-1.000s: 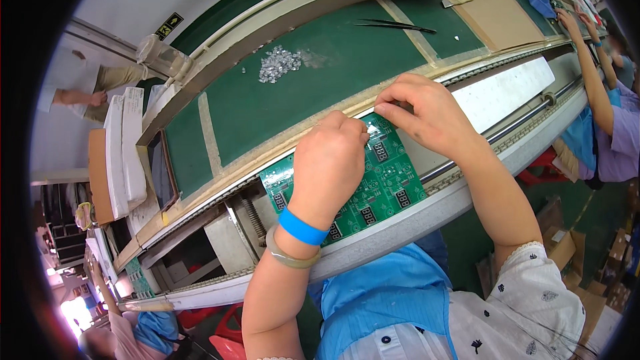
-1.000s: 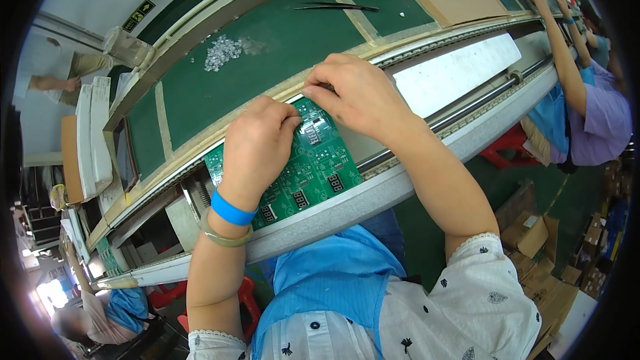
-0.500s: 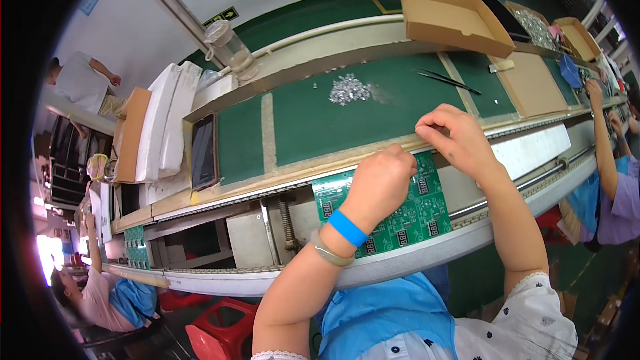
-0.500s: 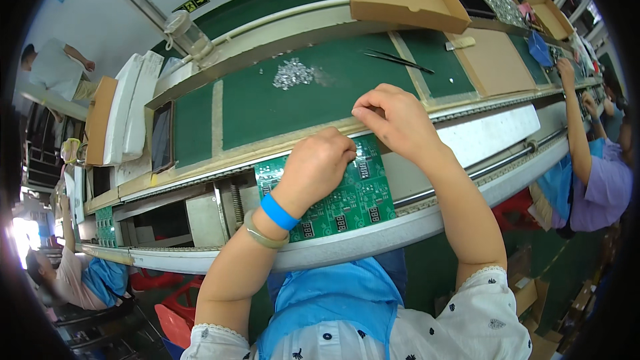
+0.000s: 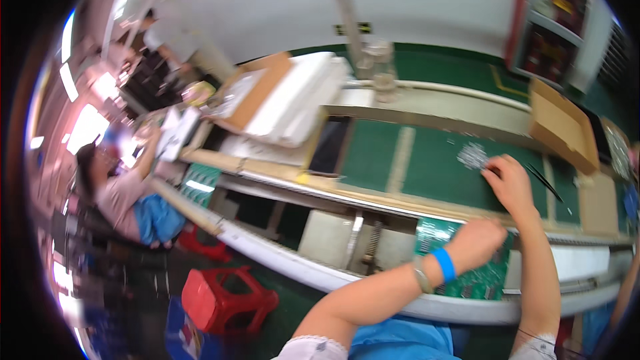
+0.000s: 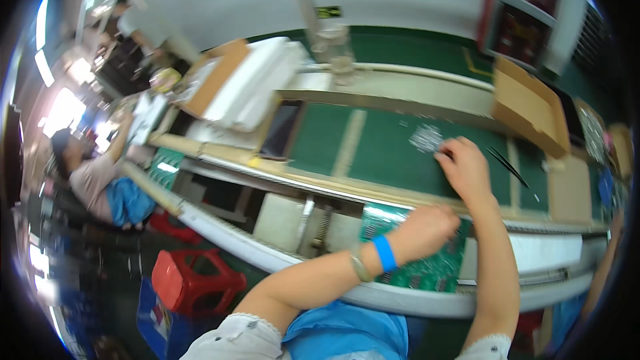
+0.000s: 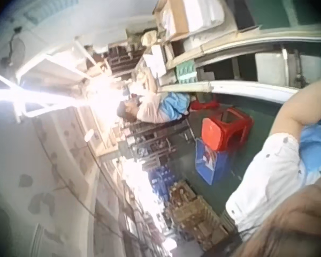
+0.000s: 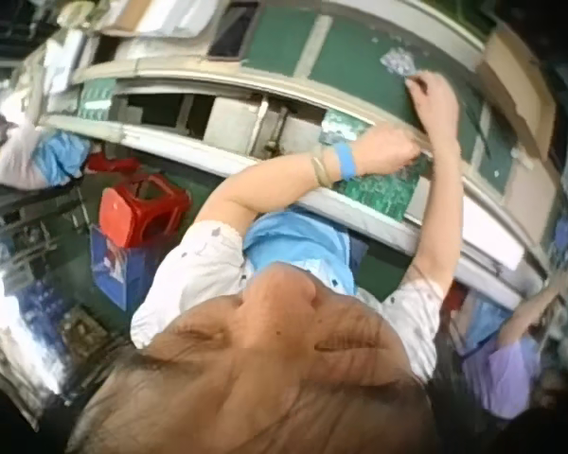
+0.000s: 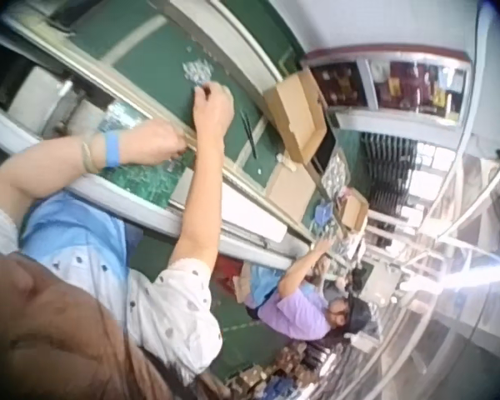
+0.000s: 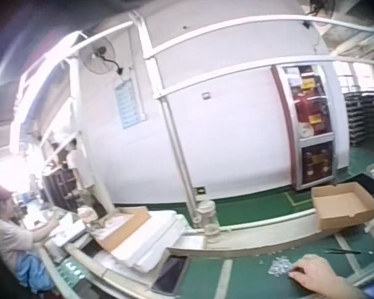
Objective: The person pours small metallic components from a cardboard box onto a green workbench. They then pick up the components one by one and place them onto specific spots on a green circuit board. The person continues this repetitive placement process throughout the clip.
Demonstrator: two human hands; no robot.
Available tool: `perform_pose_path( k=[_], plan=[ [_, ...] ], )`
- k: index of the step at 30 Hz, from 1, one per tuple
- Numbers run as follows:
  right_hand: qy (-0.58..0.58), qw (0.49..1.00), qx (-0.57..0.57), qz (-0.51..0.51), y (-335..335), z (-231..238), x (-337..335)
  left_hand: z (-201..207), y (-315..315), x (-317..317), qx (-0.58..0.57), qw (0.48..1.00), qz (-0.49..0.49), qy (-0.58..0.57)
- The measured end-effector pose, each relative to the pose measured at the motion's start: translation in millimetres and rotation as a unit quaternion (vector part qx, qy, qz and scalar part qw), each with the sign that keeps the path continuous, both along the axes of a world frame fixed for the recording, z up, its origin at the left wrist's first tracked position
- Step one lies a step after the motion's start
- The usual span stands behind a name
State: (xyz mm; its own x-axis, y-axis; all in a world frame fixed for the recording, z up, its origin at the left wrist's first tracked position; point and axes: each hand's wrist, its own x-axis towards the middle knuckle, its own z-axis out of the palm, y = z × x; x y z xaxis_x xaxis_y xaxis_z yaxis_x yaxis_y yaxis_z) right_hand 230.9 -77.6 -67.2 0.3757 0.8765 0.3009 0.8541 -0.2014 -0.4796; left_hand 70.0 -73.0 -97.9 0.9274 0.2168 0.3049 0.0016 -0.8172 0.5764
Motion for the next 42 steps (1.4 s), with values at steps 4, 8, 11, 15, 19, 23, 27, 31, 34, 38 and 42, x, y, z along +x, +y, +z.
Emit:
perform_pose_path(
  k=[4, 8, 11, 15, 19, 23, 27, 31, 34, 38, 42],
  plan=[
    [0.024, 1.0, 0.016, -0.002, 1.5, -4.2, -4.9, -1.1, -2.2, -1.9, -0.025, 0.999, 0.017, -0.028],
    [0.02, 1.0, 0.02, 0.004, -2.7, 2.8, 0.3, 2.3, 3.6, 2.1, -0.017, 0.997, 0.035, -0.072],
    [0.013, 0.999, 0.027, 0.019, 0.8, -2.4, -1.9, 3.7, 9.8, -1.2, -0.007, 0.993, 0.082, -0.079],
    [0.004, 0.999, 0.03, 0.013, 0.3, -3.0, -2.9, 5.5, 23.1, -0.2, -0.012, 0.987, 0.124, -0.098],
    [0.006, 1.0, 0.029, 0.009, 0.6, -3.8, -5.9, 12.0, 32.9, -5.2, -0.03, 0.983, 0.153, -0.093],
    [-0.019, 1.0, -0.009, 0.007, -1.4, -3.9, -1.5, 15.2, 47.8, -7.1, -0.025, 0.981, 0.17, -0.087],
    [-0.03, 0.998, 0.005, 0.046, -4.5, -2.2, -2.0, 30.0, 74.6, -11.6, -0.047, 0.973, 0.217, -0.064],
    [-0.009, 0.999, -0.001, 0.05, -14.0, -4.4, 0.9, 28.3, 94.6, -1.6, -0.056, 0.97, 0.225, -0.074],
    [0.059, 0.998, 0.016, 0.03, -23.1, -2.6, 0.2, 30.8, 94.0, 9.7, -0.09, 0.975, 0.203, -0.027],
    [0.07, 0.997, -0.002, -0.013, -31.9, -6.2, 3.9, 28.0, 85.2, 26.1, -0.067, 0.983, 0.17, -0.006],
    [0.052, 0.998, -0.02, -0.027, -32.0, -7.6, -1.5, 14.5, 82.8, 36.0, -0.015, 0.986, 0.168, -0.01]
  ],
)
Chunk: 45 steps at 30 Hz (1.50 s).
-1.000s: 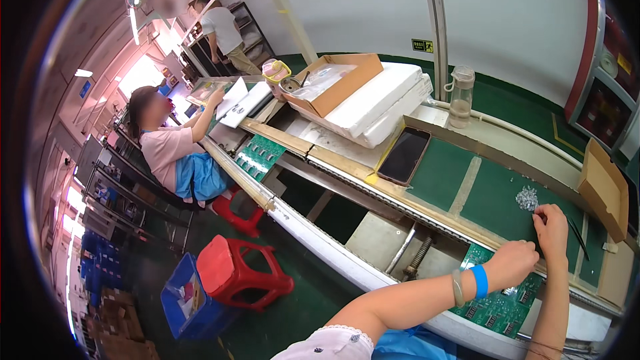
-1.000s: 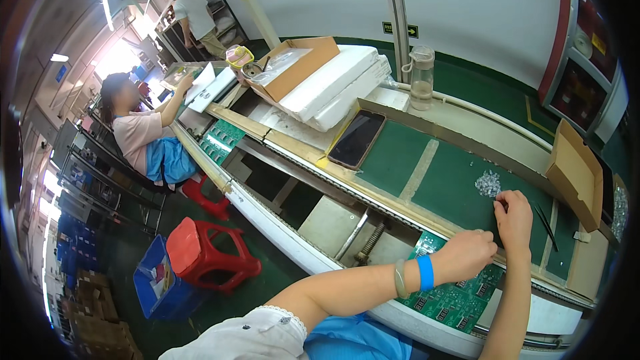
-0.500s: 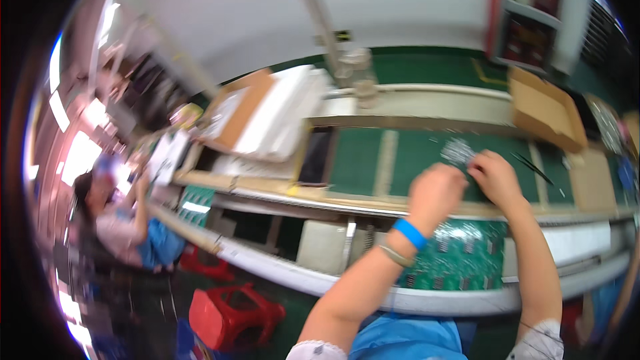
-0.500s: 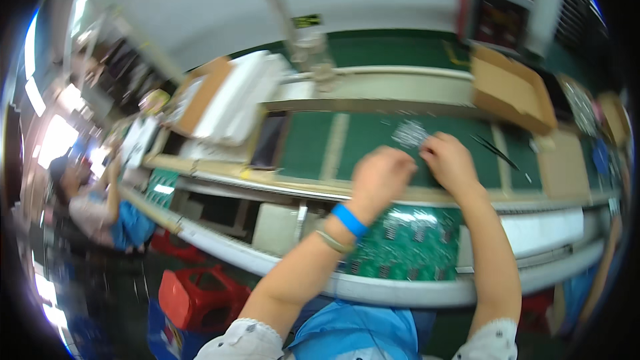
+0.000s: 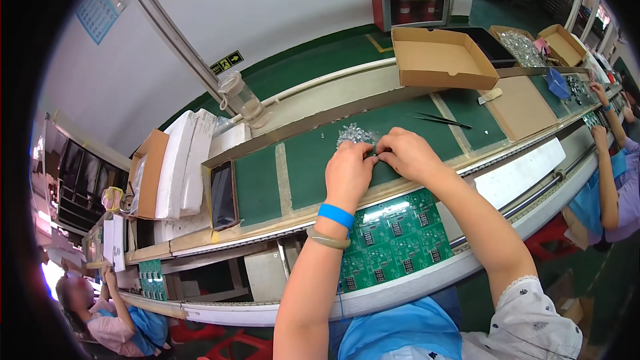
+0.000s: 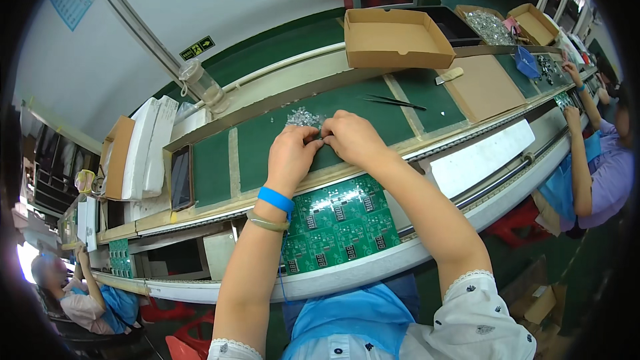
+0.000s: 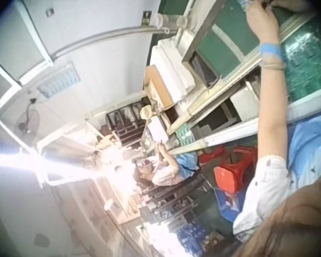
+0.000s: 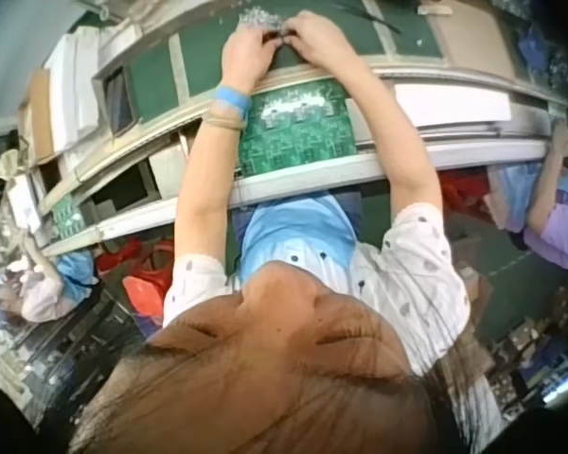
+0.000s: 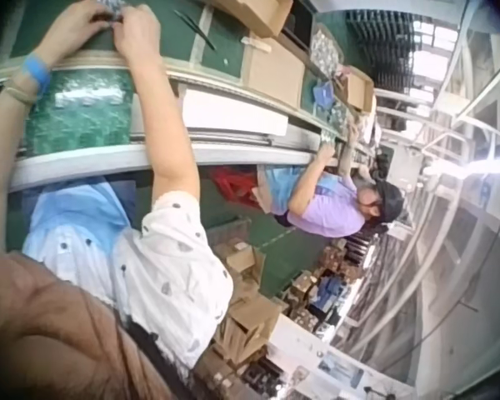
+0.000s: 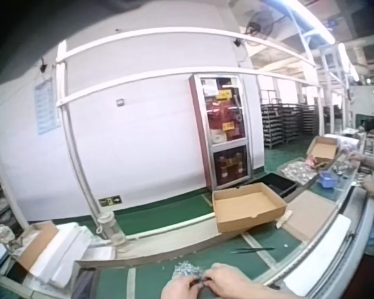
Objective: The person pours small metallic components from a cardboard box onto a green workbench. They then pick up the components one by one and place them onto specific spots on a green circuit board. The person continues this repetitive placement process throughout the clip.
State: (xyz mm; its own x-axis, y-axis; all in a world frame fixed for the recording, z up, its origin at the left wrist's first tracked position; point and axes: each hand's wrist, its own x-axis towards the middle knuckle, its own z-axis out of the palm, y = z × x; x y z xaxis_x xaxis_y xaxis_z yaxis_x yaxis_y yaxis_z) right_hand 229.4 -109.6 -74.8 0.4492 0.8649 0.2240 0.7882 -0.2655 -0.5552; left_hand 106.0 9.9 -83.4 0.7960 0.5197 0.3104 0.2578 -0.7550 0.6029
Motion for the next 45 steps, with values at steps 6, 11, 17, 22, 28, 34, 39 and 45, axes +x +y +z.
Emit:
perform_pose_path(
  k=[6, 11, 17, 22, 28, 34, 39, 45],
  plan=[
    [0.03, 0.999, 0.038, -0.004, -2.6, -0.5, 2.4, -2.4, -7.0, 2.7, 0.033, 0.999, 0.014, -0.02],
    [0.228, 0.966, 0.123, -0.014, -25.8, 12.9, 0.2, 7.9, -7.7, -1.4, -0.064, 0.998, 0.013, -0.02],
    [0.265, 0.96, 0.095, -0.005, -74.0, 31.3, -12.1, 15.3, -16.1, -18.3, -0.126, 0.99, -0.045, -0.038],
    [0.469, 0.876, 0.109, -0.002, -111.3, 27.9, -38.7, 43.7, -43.9, -48.3, -0.319, 0.945, -0.074, 0.003],
    [0.493, 0.867, 0.062, -0.032, -155.4, 15.3, -48.6, 43.0, -78.7, -69.2, -0.445, 0.887, -0.124, 0.03],
    [0.509, 0.858, 0.046, -0.049, -170.5, 9.1, -55.5, 37.3, -94.1, -80.4, -0.462, 0.876, -0.133, 0.045],
    [0.501, 0.862, 0.044, -0.054, -174.1, 6.0, -57.3, 31.5, -99.1, -81.7, -0.481, 0.868, -0.115, 0.047],
    [0.501, 0.863, 0.037, -0.056, -175.1, 6.6, -59.1, 30.7, -100.8, -82.3, -0.476, 0.87, -0.113, 0.066]
  ],
)
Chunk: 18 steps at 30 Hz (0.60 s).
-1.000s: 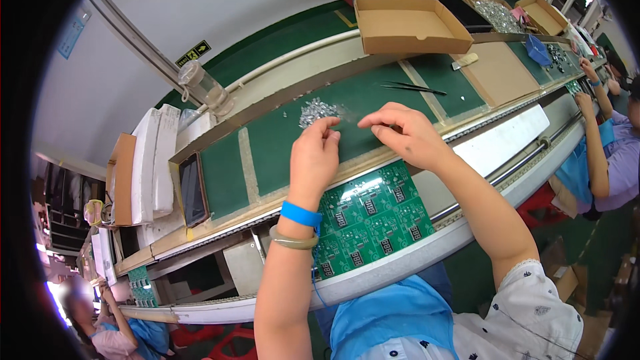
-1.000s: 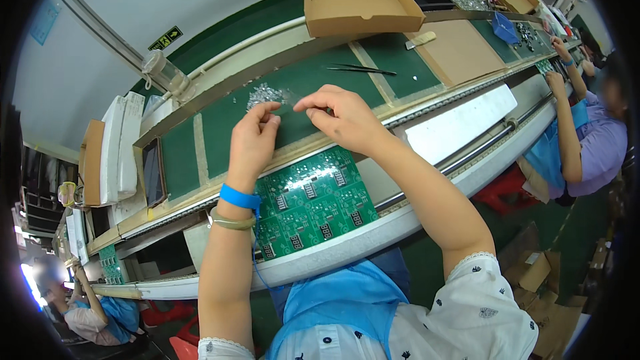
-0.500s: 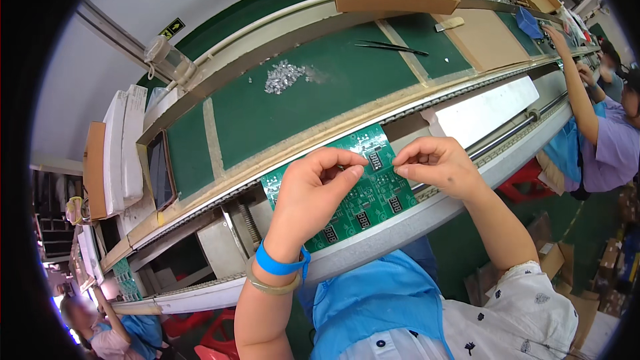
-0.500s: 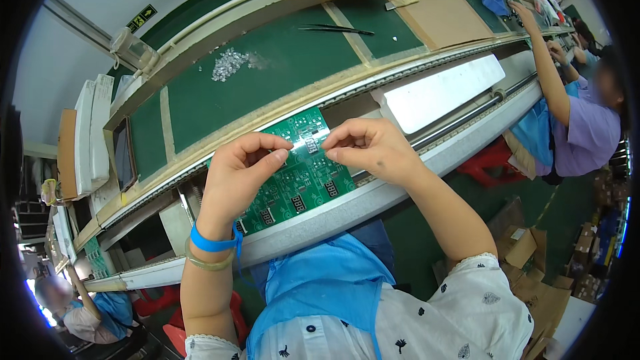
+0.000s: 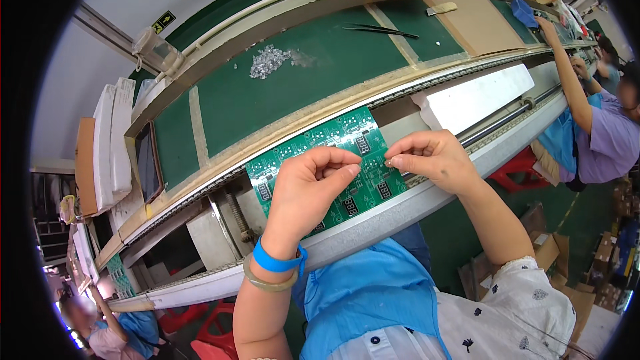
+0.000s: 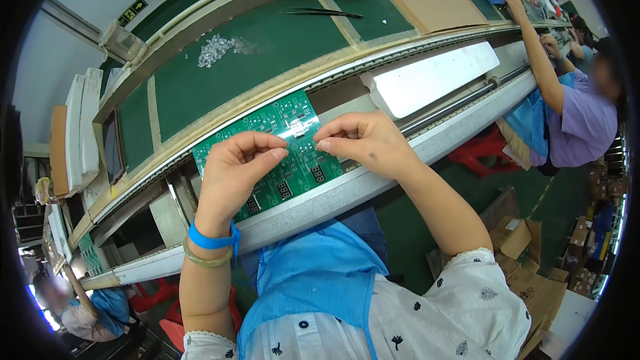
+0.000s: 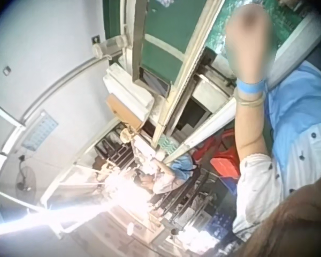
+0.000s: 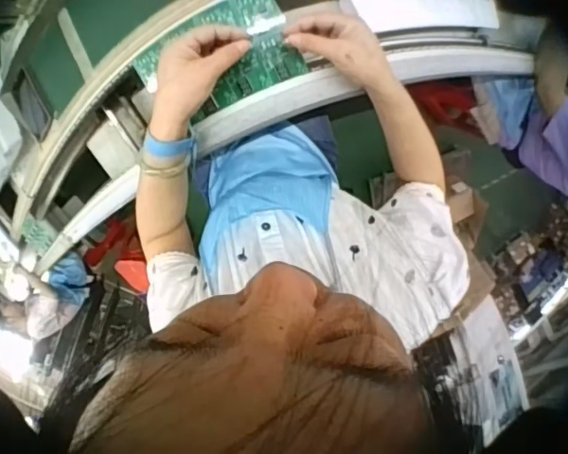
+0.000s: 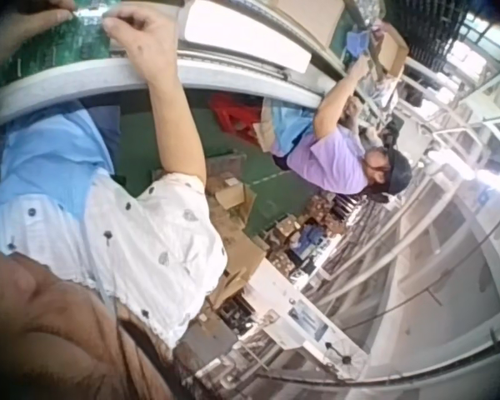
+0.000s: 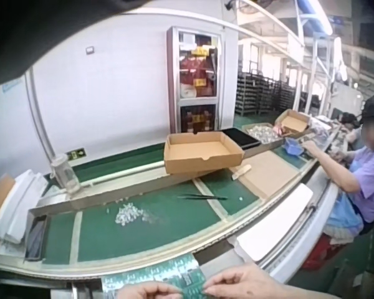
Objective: The person pours small metallic components from a cardboard box onto a green workbench. They then pick up the components one by one and place them onto specific spots on a green circuit board. The person continues this repetitive placement process throughout the clip.
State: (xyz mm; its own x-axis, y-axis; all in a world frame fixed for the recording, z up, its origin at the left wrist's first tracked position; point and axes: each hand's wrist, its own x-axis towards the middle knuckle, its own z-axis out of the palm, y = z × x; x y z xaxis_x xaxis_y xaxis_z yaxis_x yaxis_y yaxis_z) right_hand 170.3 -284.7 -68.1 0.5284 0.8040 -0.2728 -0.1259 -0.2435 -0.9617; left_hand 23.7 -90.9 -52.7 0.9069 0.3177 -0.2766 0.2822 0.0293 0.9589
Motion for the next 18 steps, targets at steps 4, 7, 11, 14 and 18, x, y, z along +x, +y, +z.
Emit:
perform_pose_path(
  k=[4, 7, 11, 14, 18],
  plan=[
    [-0.018, 1.0, 0.004, 0.002, 0.3, -1.1, -1.7, -3.1, 0.0, -1.4, 0.002, 1.0, 0.006, -0.004],
    [-0.1, 0.995, 0.007, 0.011, 0.8, -3.6, -2.9, -3.0, 0.0, -1.3, 0.019, 1.0, 0.006, -0.002],
    [-0.296, 0.954, -0.004, 0.041, 4.7, -4.3, -3.2, -3.9, -0.8, -0.6, 0.03, 1.0, 0.005, 0.0],
    [-0.35, 0.934, -0.022, 0.063, 7.1, -3.8, -4.7, -3.9, -0.8, -2.2, 0.036, 0.999, 0.007, 0.0],
    [-0.399, 0.914, -0.029, 0.069, 8.7, -4.6, -6.3, -1.3, -2.3, -1.9, 0.036, 0.999, 0.007, 0.004]
  ],
)
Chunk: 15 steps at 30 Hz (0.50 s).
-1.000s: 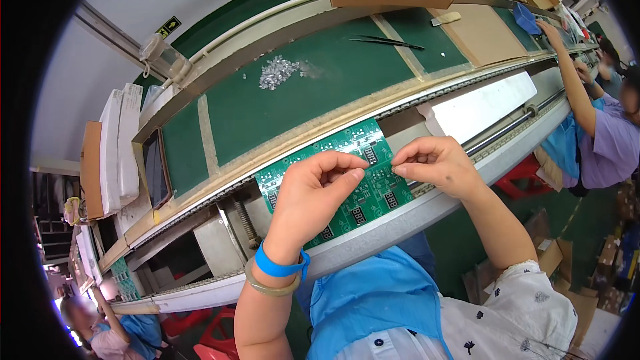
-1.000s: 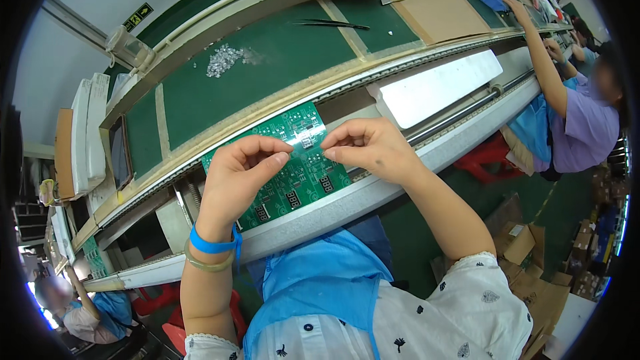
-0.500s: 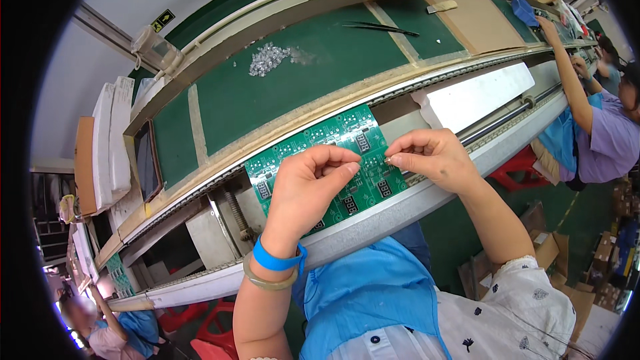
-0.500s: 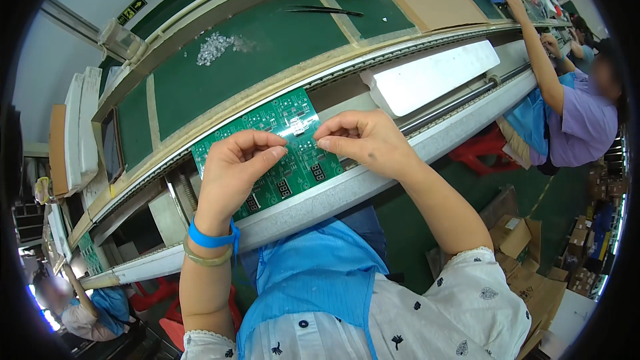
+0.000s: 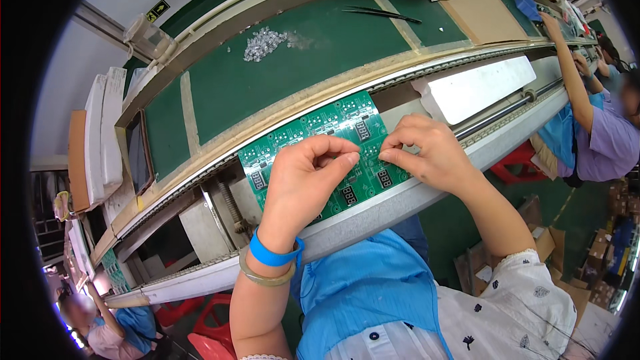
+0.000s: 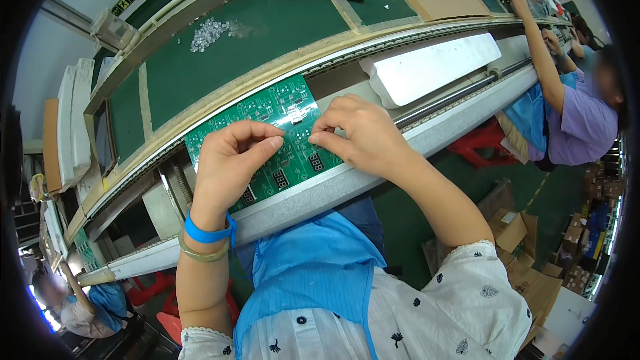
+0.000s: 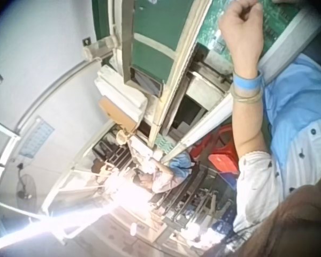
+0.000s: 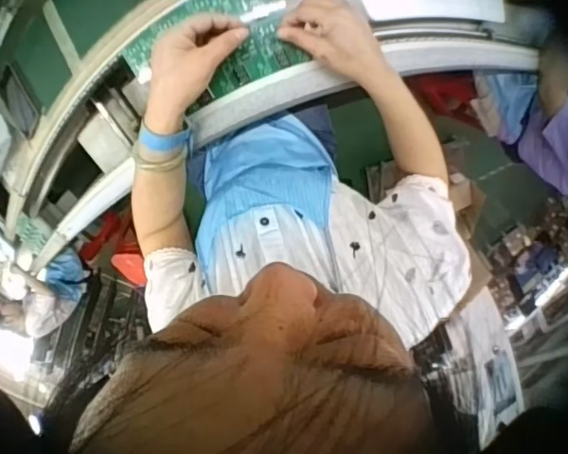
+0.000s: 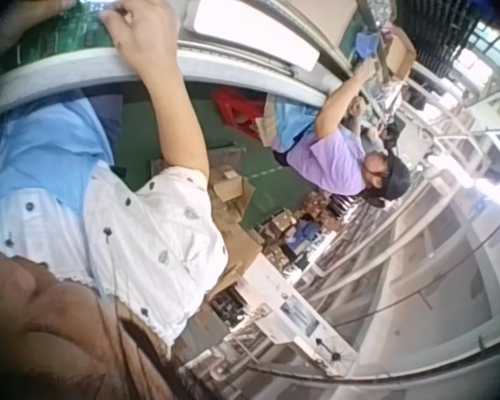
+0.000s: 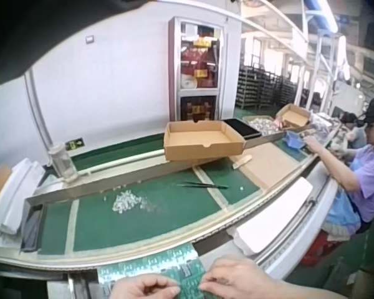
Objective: The person pours small metallic components from a cardboard box onto a green workbench. They then pick up the components one by one and place them onto specific spots on a green circuit board. The person continues this repetitive placement process throughout the clip.
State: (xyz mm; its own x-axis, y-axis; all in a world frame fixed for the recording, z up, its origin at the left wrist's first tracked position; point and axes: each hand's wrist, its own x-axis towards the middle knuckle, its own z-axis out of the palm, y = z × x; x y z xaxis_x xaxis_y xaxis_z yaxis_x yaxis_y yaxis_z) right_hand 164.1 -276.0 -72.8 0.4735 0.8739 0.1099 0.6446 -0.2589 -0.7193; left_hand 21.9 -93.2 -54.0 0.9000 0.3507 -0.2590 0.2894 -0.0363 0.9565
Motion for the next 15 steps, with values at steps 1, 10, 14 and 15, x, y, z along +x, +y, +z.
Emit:
perform_pose_path(
  k=[1, 10, 14, 15],
  plan=[
    [-0.009, 1.0, 0.001, 0.001, 1.0, -0.3, -0.4, 0.3, -0.1, -0.1, 0.001, 1.0, 0.0, 0.002],
    [-0.106, 0.994, 0.004, 0.002, 5.9, 5.4, -8.2, 1.1, -0.8, -1.3, 0.008, 1.0, 0.006, 0.0],
    [-0.148, 0.989, 0.01, 0.008, 6.5, 6.2, -11.8, 1.1, -1.6, -1.9, 0.007, 1.0, 0.008, -0.007],
    [-0.159, 0.987, 0.008, 0.011, 6.4, 7.0, -12.7, 0.9, -1.7, -2.0, 0.006, 1.0, 0.01, -0.01]
  ],
)
